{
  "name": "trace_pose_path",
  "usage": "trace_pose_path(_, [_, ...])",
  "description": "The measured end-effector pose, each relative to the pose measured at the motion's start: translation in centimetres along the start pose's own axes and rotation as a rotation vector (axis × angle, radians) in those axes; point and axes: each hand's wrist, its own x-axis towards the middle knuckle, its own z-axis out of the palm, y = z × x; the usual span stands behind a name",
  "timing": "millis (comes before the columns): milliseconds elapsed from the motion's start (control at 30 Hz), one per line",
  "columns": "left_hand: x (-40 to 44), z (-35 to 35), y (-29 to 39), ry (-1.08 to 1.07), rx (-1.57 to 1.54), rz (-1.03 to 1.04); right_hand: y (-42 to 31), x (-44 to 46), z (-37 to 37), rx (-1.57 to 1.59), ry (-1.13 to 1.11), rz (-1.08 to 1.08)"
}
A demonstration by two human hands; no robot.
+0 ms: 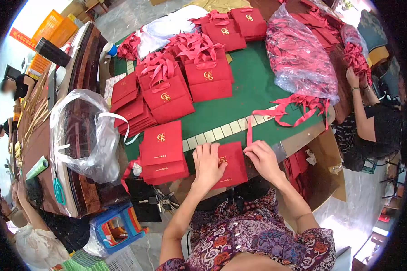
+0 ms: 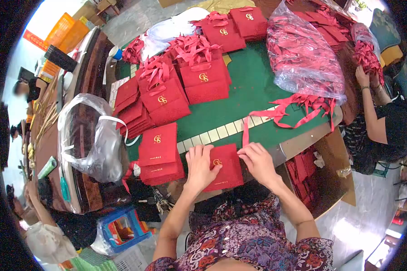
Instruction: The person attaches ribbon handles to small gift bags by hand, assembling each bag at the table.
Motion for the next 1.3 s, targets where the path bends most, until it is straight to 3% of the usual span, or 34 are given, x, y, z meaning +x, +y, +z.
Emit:
trace_pose_path(333, [1.1,-0.3,0.0,0.026,-0.060,0.048,-1.5,1.6,3.5,0.153,0.028,0.196])
trace_pose_path(633, [1.4,0.2,-0.4,-0.041,-0.225,0.003,-1.5,2.1,3.7,0.043,0.019,0.097])
trace_pose_path(767, [1.3,-0.2,-0.3,-0.056,-0.291,-0.042,-2.0,2.4,3.4,0.137,-0.017,0.133])
trace_pose_path(1033, [0.7,-0.3,1.2,0.016,-0.259,-0.061,-3.4,3.1,2.5,0.179,-0.114,0.402])
trace_pose_path(1133, [0.9,-0.6,0.5,-0.002,-0.333,-0.085,-2.9,2.9,2.7,0.334,-0.104,0.389])
trace_pose_path(1300, [1.6,0.5,-0.8,0.015,-0.389,-0.105,-3.7,2.2,2.5,0.292,-0.044,0.247])
